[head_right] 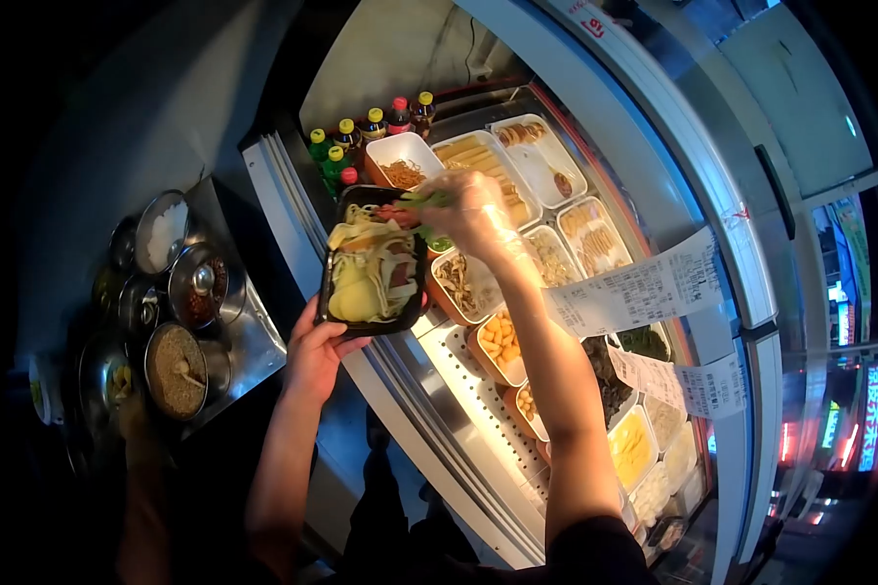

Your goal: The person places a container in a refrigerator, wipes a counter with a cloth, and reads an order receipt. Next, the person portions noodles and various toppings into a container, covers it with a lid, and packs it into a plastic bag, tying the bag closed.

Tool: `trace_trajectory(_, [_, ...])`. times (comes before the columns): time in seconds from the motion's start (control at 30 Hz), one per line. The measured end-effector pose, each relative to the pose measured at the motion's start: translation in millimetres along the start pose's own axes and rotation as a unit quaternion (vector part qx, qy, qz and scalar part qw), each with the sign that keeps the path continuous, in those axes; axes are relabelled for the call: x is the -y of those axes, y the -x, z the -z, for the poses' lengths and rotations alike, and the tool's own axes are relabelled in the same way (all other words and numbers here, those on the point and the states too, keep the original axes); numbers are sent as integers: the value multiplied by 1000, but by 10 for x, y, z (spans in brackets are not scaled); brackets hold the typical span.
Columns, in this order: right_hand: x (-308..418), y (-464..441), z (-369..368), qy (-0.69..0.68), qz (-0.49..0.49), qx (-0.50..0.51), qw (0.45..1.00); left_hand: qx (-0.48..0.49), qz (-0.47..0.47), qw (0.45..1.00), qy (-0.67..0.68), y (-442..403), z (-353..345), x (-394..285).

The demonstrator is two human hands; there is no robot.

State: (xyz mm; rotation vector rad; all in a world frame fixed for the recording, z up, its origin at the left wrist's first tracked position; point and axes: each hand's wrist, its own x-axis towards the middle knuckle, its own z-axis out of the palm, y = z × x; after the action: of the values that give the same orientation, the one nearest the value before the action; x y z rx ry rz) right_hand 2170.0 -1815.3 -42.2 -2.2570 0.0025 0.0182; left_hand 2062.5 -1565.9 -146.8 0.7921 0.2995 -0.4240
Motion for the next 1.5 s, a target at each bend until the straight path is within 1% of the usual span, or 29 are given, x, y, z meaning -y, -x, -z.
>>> trace_trajectory(0.03, [45,-19,-24,22,46,33,998,-1,-1,1000,1,-14,-10,7])
trace_trajectory(0.07, [-66,-81,-64,-24,43,76,996,16,13,1000,10,-24,-31,23])
trace_trajectory(0.13, [238,-76,-40,172,11,162,972,32,27,999,19,-44,-51,69])
trace_trajectory(0.17, [228,-41,-27,172,12,162,972,38,36,998,18,-47,-40,100])
trace_trajectory(0.23, [159,66,7,189,99,86,973,43,50,998,5,-35,-43,98])
trace_trajectory(0.27, [138,110,26,187,100,87,973,42,50,998,5,-21,-35,91])
trace_trajectory(0.33, [114,200,85,87,-5,98,991,55,43,998,-5,6,-18,87])
trace_trajectory(0.4, [89,249,107,116,-6,110,987,66,48,997,-2,21,-4,68])
trace_trajectory(0.47, [-1,293,-24,62,-18,93,994,77,54,996,2,27,-7,63])
trace_trajectory(0.5, [74,395,-76,29,54,55,997,74,54,996,5,32,-9,64])
trace_trajectory(0.53, [47,429,-91,27,54,55,997,71,54,996,7,30,-12,62])
trace_trajectory(0.6, [-59,457,-104,-47,16,12,999,72,59,996,3,41,-11,56])
trace_trajectory(0.63, [-100,475,-58,-76,6,26,997,73,63,995,0,48,-6,53])
trace_trajectory(0.67, [-119,482,-81,-76,7,26,997,73,63,995,0,47,3,54])
trace_trajectory(0.73, [-87,512,-171,-59,85,30,994,80,71,994,9,48,19,63])
trace_trajectory(0.77, [-47,545,-262,-27,104,0,994,81,72,994,9,53,21,79])
trace_trajectory(0.8, [-33,549,-288,34,95,-13,995,75,80,994,18,52,22,93])
trace_trajectory(0.87, [15,523,-229,72,145,-46,986,68,84,994,25,28,20,73])
trace_trajectory(0.97, [21,465,-118,58,133,8,989,73,92,993,17,44,24,34])
trace_trajectory(1.0, [-18,456,-118,57,133,6,989,71,88,993,19,40,22,26])
trace_trajectory(1.07, [-178,406,-170,7,148,-80,986,67,83,994,17,17,38,-6])
trace_trajectory(1.1, [-320,351,-157,-85,142,-97,982,57,75,995,15,10,70,-30])
trace_trajectory(1.13, [-404,281,-111,-126,123,-96,980,48,69,996,12,2,97,-56])
trace_trajectory(1.2, [-546,86,-3,-105,-35,-98,989,33,59,998,0,-26,180,-138])
trace_trajectory(1.27, [-971,-222,-13,-12,-54,-74,996,14,50,999,-16,-38,273,-227])
trace_trajectory(1.33, [-1708,-613,-267,155,8,-24,988,-7,34,999,-27,-48,337,-309])
trace_trajectory(1.37, [-1943,-768,-427,221,-9,1,975,-4,26,999,-30,-50,321,-339])
trace_trajectory(1.4, [-2054,-970,-609,344,-80,84,932,-2,18,999,-30,-58,330,-380])
trace_trajectory(1.5, [-2165,-1019,-972,376,-99,84,917,-9,8,999,-34,-81,333,-449])
